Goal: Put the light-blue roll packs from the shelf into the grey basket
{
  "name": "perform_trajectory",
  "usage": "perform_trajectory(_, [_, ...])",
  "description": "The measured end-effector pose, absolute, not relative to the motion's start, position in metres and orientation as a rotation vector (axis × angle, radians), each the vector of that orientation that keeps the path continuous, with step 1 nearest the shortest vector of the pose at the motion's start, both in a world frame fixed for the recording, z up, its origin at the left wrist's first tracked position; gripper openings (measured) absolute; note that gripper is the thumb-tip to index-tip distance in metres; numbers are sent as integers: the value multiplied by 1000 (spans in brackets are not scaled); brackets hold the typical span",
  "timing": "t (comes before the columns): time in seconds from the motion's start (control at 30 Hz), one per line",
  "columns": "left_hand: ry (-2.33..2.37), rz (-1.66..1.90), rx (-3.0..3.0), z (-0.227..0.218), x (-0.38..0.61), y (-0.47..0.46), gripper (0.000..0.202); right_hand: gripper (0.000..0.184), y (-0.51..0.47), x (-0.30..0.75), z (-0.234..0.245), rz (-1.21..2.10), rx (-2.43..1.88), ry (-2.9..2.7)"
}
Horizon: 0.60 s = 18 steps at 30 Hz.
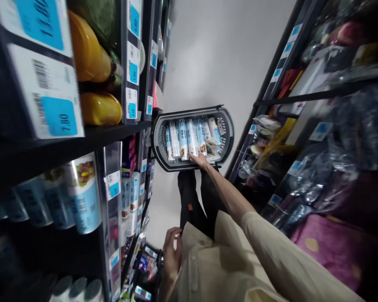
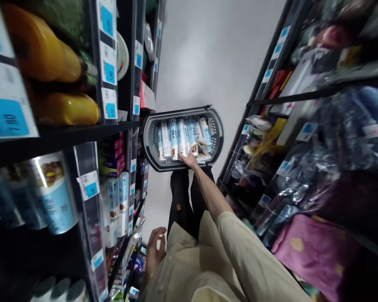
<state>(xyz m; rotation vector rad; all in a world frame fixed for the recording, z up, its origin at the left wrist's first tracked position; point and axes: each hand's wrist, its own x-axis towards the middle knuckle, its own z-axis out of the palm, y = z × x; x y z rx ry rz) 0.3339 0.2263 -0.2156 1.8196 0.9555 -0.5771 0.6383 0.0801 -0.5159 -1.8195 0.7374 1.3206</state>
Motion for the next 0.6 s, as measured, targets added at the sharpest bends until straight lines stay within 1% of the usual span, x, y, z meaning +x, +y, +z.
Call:
perform_trajectory(0.07, [1082, -569, 1772, -205, 330, 226, 38, 38, 70, 647, -486, 1347, -1624, 759])
perform_trajectory(0.17, [1215, -603, 1682, -197, 334, 218, 48, 33, 50, 659, -426, 1404, -1386, 750])
perform_trajectory(0.27, [1229, -615, 1586, -193, 346, 194, 55, 20, 23, 668, -360, 1428, -1081, 836])
perform_trajectory(0.33, [1216, -582, 1530, -190, 355, 170, 56, 17, 3, 673, -316, 1435, -952, 867])
perform_trajectory(0.47, [1291, -421, 1313, -179, 365, 115, 61, 16, -46, 671, -241, 1595, -972, 795])
perform_trajectory(0.53, [1345, -292, 1145, -174, 369, 91, 62, 22, -76, 665, -222, 1733, -1026, 680])
perform_trajectory(0.6, [1427, -98, 948, -170, 375, 76, 60, 27, -102, 662, -218, 1889, -1059, 455])
